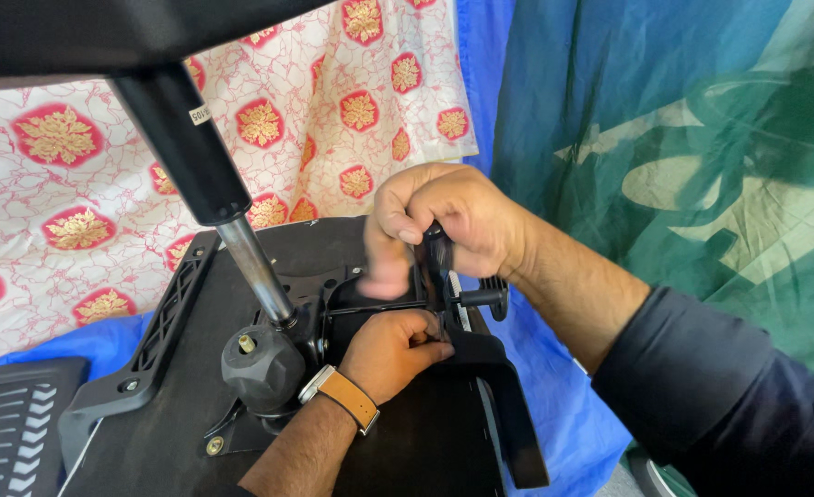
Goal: The person uses a screwdriver to tighten screws on the underside of an office chair, securing the footrest and base components. The person then flips the chair upright and continues to tighten additional screws on the central base mechanism.
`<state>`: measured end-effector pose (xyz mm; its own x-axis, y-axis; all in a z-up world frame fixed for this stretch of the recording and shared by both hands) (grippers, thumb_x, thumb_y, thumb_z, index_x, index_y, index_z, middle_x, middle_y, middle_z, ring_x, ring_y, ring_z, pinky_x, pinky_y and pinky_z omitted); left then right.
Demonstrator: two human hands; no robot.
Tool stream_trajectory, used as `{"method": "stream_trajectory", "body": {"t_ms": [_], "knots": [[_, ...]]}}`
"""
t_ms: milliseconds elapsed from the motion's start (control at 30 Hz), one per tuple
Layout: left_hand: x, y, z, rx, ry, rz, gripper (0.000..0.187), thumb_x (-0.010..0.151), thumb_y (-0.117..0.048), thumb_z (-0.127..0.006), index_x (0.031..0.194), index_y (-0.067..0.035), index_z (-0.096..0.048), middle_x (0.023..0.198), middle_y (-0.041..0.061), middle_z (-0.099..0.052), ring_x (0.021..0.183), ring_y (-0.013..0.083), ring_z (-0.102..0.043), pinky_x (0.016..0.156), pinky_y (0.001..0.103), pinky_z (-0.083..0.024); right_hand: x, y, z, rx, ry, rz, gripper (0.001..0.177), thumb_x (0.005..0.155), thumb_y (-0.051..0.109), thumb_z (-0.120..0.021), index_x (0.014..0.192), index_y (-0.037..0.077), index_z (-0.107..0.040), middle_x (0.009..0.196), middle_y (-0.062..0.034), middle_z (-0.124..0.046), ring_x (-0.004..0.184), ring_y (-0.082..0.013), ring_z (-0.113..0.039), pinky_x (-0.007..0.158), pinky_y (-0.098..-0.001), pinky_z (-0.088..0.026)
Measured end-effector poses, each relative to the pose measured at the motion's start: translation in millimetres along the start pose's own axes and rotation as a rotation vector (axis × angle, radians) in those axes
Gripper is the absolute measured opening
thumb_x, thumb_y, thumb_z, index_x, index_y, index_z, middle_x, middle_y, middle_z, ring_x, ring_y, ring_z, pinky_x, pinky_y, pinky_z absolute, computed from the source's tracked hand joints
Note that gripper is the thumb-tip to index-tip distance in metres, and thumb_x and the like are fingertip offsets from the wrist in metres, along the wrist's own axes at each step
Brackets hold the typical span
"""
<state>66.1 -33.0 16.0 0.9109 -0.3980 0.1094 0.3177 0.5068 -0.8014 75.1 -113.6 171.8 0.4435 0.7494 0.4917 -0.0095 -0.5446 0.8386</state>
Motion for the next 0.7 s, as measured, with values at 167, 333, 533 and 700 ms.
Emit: {"method": "stream_trajectory", "body": {"t_ms": [167, 333, 533, 700], "knots": [[-0.3, 1.4, 0.6, -0.049, 0.005, 0.011, 0.017, 0.079, -0.016, -0.084, 0.079, -0.006, -0.07, 0.063, 0.0, -0.065, 0.057, 0.0094, -0.056, 0.056, 0.027, -0.048, 5.0, -19.2, 16.4, 0.201, -0.133, -0.117, 0.01, 0.086, 0.004, -0.049, 0.076, 0.003, -0.051, 0.061, -0.0062, -0.046, 0.045, -0.0152, -0.042, 0.044, -0.0323, -0.039], [1.1, 4.5, -0.6, -0.029, 0.003, 0.031, 0.019, 0.08, -0.015, -0.084, 0.077, -0.005, -0.068, 0.062, 0.001, -0.062, 0.056, 0.0098, -0.053, 0.056, 0.027, -0.046, -4.7, -15.2, 35.9, -0.029, -0.505, -0.04, 0.01, 0.076, 0.0, -0.043, 0.071, 0.004, -0.051, 0.058, -0.0057, -0.045, 0.041, -0.0149, -0.038, 0.04, -0.0331, -0.036], [1.8, 3.2, -2.3, -0.087, -0.017, -0.001, 0.017, 0.079, -0.014, -0.084, 0.078, -0.007, -0.069, 0.063, -0.003, -0.061, 0.058, 0.0062, -0.052, 0.055, 0.025, -0.045, -21.0, -5.5, 47.4, -0.212, -0.886, 0.151, 0.018, 0.08, -0.001, -0.039, 0.071, 0.003, -0.054, 0.055, -0.0049, -0.046, 0.039, -0.0137, -0.037, 0.035, -0.0308, -0.033], [0.2, 7.0, -1.9, -0.033, -0.009, 0.082, 0.017, 0.079, -0.016, -0.085, 0.078, -0.007, -0.069, 0.059, -0.002, -0.057, 0.055, 0.0071, -0.048, 0.053, 0.026, -0.041, -34.1, 6.0, 58.3, -0.21, -0.947, 0.177, 0.017, 0.081, -0.001, -0.039, 0.074, 0.003, -0.054, 0.058, -0.0048, -0.047, 0.041, -0.0138, -0.039, 0.037, -0.0307, -0.035]]}}
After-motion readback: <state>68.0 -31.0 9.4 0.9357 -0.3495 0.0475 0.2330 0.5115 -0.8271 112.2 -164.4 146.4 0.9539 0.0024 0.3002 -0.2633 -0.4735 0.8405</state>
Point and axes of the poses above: each hand's wrist, its own x-axis towards the middle knuckle, its own z-axis out of the back of the hand, y = z × x, the point moved 8 cm from there along x, towards the middle knuckle
